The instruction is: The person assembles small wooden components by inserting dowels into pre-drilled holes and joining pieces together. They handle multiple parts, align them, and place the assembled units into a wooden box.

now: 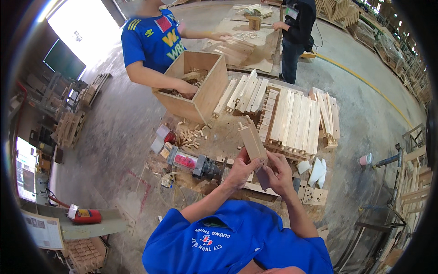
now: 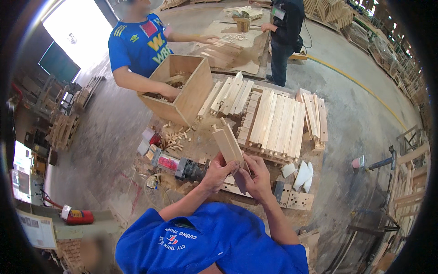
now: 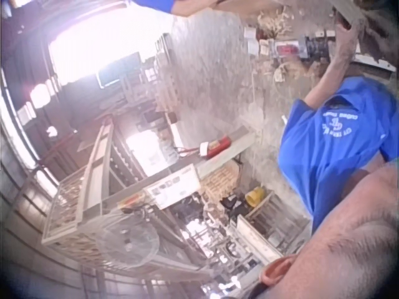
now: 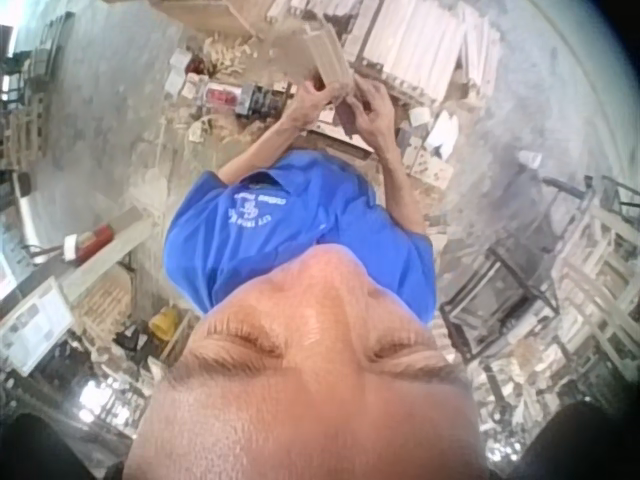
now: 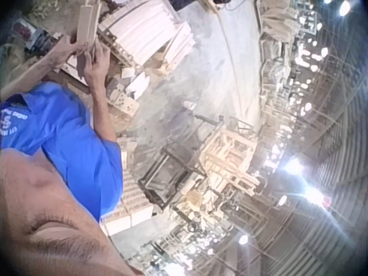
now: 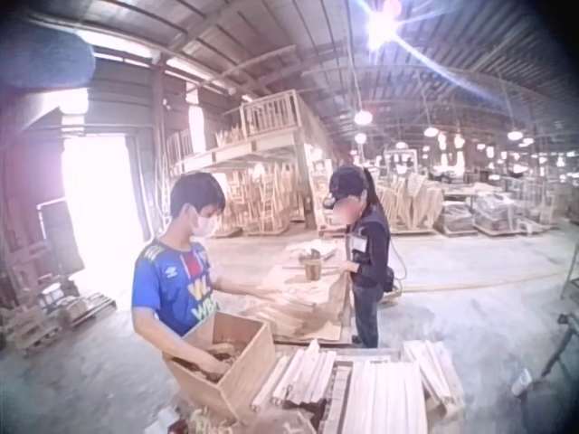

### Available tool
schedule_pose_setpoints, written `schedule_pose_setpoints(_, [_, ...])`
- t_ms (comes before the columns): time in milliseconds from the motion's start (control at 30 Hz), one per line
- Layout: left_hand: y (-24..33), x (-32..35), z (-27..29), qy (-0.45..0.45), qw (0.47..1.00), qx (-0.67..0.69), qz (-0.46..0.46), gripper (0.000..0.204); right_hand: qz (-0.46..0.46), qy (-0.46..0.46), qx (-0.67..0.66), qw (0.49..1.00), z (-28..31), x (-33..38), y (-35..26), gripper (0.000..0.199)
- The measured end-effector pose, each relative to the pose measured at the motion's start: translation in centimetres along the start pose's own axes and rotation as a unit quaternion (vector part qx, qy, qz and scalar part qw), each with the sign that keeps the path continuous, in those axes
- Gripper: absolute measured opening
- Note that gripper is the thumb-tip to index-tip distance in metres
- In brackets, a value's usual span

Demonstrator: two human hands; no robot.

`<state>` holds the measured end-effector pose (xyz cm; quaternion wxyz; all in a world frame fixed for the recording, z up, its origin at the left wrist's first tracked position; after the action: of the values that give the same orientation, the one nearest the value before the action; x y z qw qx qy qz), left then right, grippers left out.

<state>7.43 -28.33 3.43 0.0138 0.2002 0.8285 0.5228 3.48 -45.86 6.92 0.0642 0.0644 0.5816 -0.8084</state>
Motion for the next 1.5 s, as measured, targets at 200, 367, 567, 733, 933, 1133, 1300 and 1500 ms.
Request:
schedule_pose_setpoints(200, [-0.6, 0.1, 0.1, 0.000, 0.998, 0.068, 0.007, 0.051, -0.007, -0.041, 0.030, 0.999, 0.5, -0.1, 0.8, 0.055])
schedule_pose_setpoints(367, [-2.7, 0.9, -0.3, 0.065, 0.994, 0.093, 0.007, 0.047, 0.030, -0.047, 0.194, 0.979, -0.5, 0.6, -1.0, 0.072])
schedule_pose_setpoints(567, [-5.8, 2.0, -0.9, 0.162, 0.978, 0.129, 0.015, 0.040, 0.039, -0.071, 0.327, 0.941, -3.6, 1.7, 0.2, 0.076])
schedule_pose_setpoints(733, [-7.2, 3.6, 0.4, 0.092, 0.985, 0.085, 0.122, 0.037, 0.017, -0.171, 0.326, 0.930, -2.0, 0.8, 2.1, 0.071])
schedule_pose_setpoints(933, [-7.3, 6.2, 2.8, -0.038, 0.956, 0.019, 0.291, 0.044, -0.022, -0.254, 0.378, 0.890, 0.3, 1.3, 3.4, 0.067])
schedule_pose_setpoints(1133, [-5.1, 7.8, 5.1, -0.031, 0.956, -0.048, 0.289, 0.047, 0.017, -0.281, 0.395, 0.874, -1.5, 2.0, 6.2, 0.065])
schedule_pose_setpoints(1300, [-2.3, 8.2, 9.3, 0.049, 0.976, -0.016, 0.211, 0.044, -0.017, -0.289, 0.369, 0.883, -3.5, 2.6, 8.2, 0.064])
schedule_pose_setpoints(1500, [0.6, 8.3, 13.7, 0.153, 0.979, 0.013, 0.132, 0.040, -0.032, -0.245, 0.339, 0.908, -5.7, 2.8, 7.8, 0.053])
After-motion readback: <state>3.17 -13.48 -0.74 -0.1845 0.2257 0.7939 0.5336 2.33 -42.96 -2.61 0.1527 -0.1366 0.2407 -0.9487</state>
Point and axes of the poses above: each hand's wrist, its own x-axis away from the middle knuckle, its own z-axis out of the back of the hand, y = z × x, the point moved 1 cm from there along -x, towards the middle knuckle, and after that the axes turned 3 degrees about -x, right-handed, at the moved point
